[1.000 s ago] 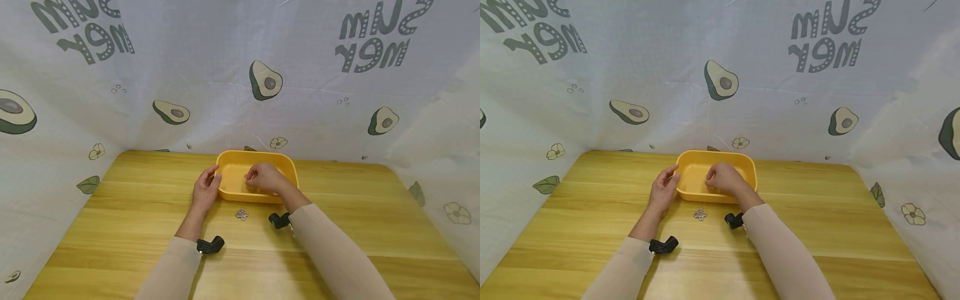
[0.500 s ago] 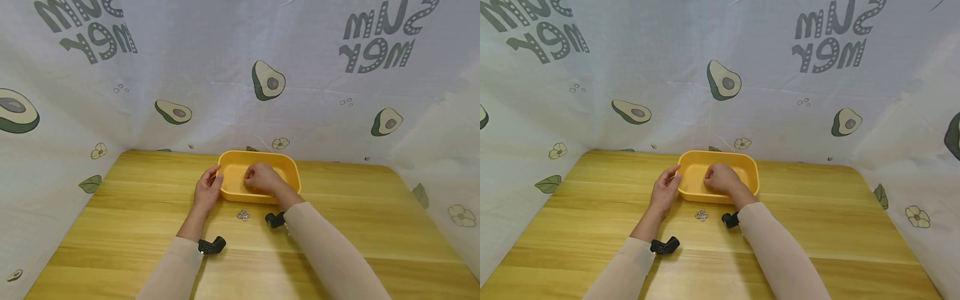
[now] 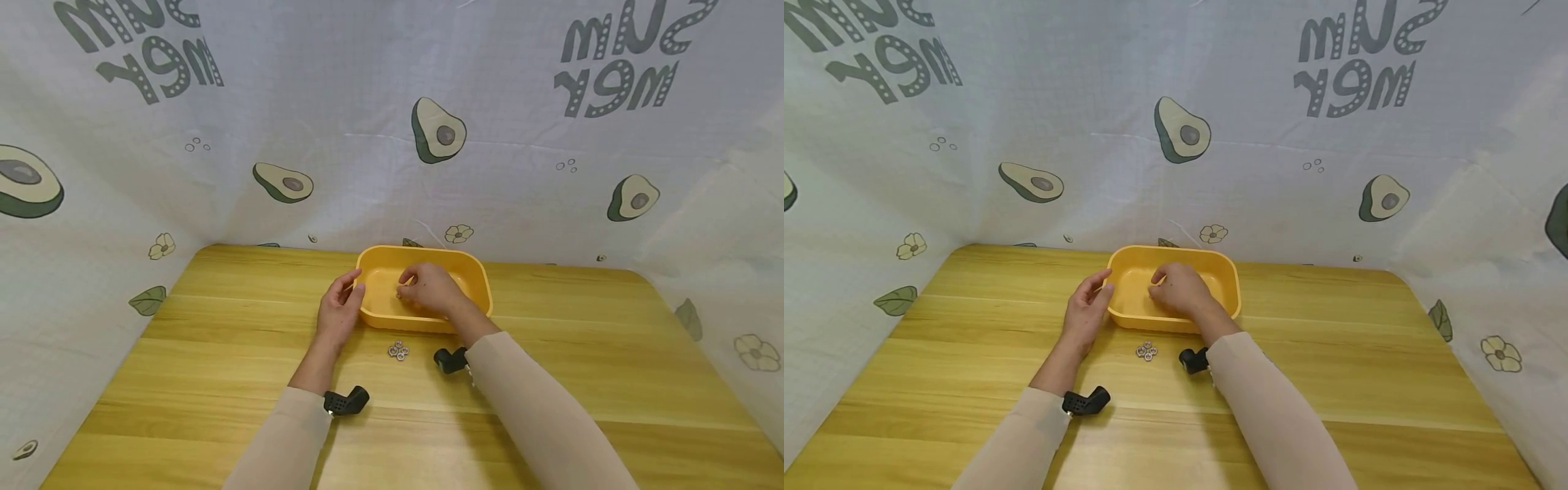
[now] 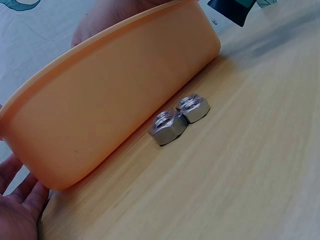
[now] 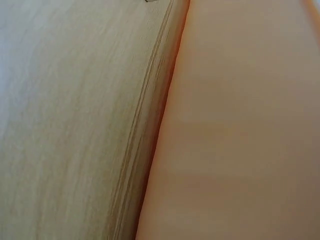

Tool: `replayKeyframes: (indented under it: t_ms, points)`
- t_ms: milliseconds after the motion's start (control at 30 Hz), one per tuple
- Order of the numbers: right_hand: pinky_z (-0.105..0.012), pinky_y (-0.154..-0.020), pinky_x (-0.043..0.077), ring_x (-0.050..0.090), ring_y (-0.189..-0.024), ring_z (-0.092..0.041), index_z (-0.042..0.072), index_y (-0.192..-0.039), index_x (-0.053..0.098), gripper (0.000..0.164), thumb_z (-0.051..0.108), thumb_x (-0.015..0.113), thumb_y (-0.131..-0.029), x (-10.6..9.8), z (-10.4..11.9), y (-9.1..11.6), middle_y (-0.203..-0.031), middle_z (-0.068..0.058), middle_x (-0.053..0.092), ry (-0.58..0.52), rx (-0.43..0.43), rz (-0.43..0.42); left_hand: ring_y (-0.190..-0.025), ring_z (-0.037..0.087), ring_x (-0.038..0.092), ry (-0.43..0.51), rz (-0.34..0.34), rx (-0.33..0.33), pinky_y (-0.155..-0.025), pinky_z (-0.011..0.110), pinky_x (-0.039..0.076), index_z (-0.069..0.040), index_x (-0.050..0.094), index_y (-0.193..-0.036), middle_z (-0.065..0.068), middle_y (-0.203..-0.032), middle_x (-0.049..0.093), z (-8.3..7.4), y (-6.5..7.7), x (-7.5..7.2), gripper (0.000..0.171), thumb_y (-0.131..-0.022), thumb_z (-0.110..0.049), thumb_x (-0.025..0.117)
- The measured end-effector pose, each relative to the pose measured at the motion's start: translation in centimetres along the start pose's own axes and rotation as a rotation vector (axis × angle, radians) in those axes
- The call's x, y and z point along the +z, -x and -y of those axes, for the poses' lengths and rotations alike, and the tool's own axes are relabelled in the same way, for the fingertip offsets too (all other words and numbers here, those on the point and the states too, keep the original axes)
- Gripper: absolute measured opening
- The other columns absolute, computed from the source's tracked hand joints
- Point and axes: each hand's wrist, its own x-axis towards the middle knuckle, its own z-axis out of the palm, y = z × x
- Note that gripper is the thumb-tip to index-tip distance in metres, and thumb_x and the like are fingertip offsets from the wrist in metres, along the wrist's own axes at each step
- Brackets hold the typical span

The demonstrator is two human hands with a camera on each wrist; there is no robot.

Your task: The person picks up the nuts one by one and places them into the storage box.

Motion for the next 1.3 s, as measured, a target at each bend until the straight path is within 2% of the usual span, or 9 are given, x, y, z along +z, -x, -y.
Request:
replayKeyframes:
  t_ms: [133, 367, 600, 800, 1000, 1300]
  points:
    - [-0.023, -0.058, 0.049, 0.059, -0.064, -0.015, 0.006, -0.109, 0.072, 0.023, 0.023, 0.074, -0.093, -0.1, 0.0, 0.2, -0.085, -0.006, 0.068, -0.041, -0.014, -0.001, -0.142, 0.029, 0.049, -0.002, 0.000, -0.011, -0.117, 0.046, 0.044, -0.016, 0.061, -0.141, 0.007, -0.154, 0.050, 0.0, 0.0, 0.0, 0.039, -0.103, -0.024, 0.061]
    - [-0.025, -0.063, 0.046, 0.057, -0.075, -0.019, 0.009, -0.107, 0.074, 0.022, 0.025, 0.076, -0.092, -0.5, 0.5, 1.4, -0.088, -0.007, 0.066, -0.090, -0.028, -0.038, -0.141, 0.030, 0.050, 0.007, -0.004, -0.009, -0.117, 0.047, 0.044, -0.014, 0.061, -0.141, 0.008, -0.154, 0.050, -0.1, 0.0, 0.0, 0.039, -0.103, -0.022, 0.060]
    - [-0.026, -0.056, 0.042, 0.051, -0.064, -0.019, 0.011, -0.108, 0.073, 0.021, 0.025, 0.076, -0.092, -0.9, 1.0, 3.3, -0.081, -0.005, 0.062, -0.153, -0.071, -0.056, -0.142, 0.030, 0.049, -0.001, -0.005, -0.022, -0.117, 0.048, 0.044, -0.016, 0.061, -0.141, 0.008, -0.155, 0.049, -0.1, 0.1, 0.0, 0.039, -0.103, -0.024, 0.061]
    - [-0.025, -0.053, 0.039, 0.049, -0.063, -0.019, 0.014, -0.107, 0.073, 0.021, 0.027, 0.077, -0.091, -1.1, 1.7, 5.2, -0.079, -0.004, 0.061, -0.187, -0.100, -0.063, -0.143, 0.030, 0.049, -0.008, -0.008, -0.016, -0.117, 0.047, 0.044, -0.016, 0.061, -0.140, 0.008, -0.154, 0.050, 0.0, 0.0, -0.1, 0.039, -0.103, -0.024, 0.061]
    - [-0.023, -0.055, 0.041, 0.050, -0.065, -0.018, 0.013, -0.106, 0.075, 0.019, 0.024, 0.078, -0.090, -0.9, 1.8, 7.1, -0.079, -0.003, 0.063, -0.212, -0.094, -0.042, -0.142, 0.030, 0.049, -0.018, -0.007, -0.023, -0.117, 0.047, 0.044, -0.017, 0.061, -0.141, 0.008, -0.155, 0.049, 0.0, 0.1, -0.1, 0.039, -0.103, -0.025, 0.060]
    - [-0.022, -0.055, 0.040, 0.050, -0.066, -0.016, 0.012, -0.100, 0.075, 0.014, 0.022, 0.078, -0.090, -0.1, 0.7, 9.6, -0.076, -0.002, 0.061, -0.246, -0.103, -0.003, -0.143, 0.030, 0.048, -0.022, -0.009, -0.017, -0.117, 0.048, 0.043, -0.016, 0.061, -0.141, 0.008, -0.154, 0.050, -0.1, 0.1, 0.0, 0.039, -0.103, -0.024, 0.060]
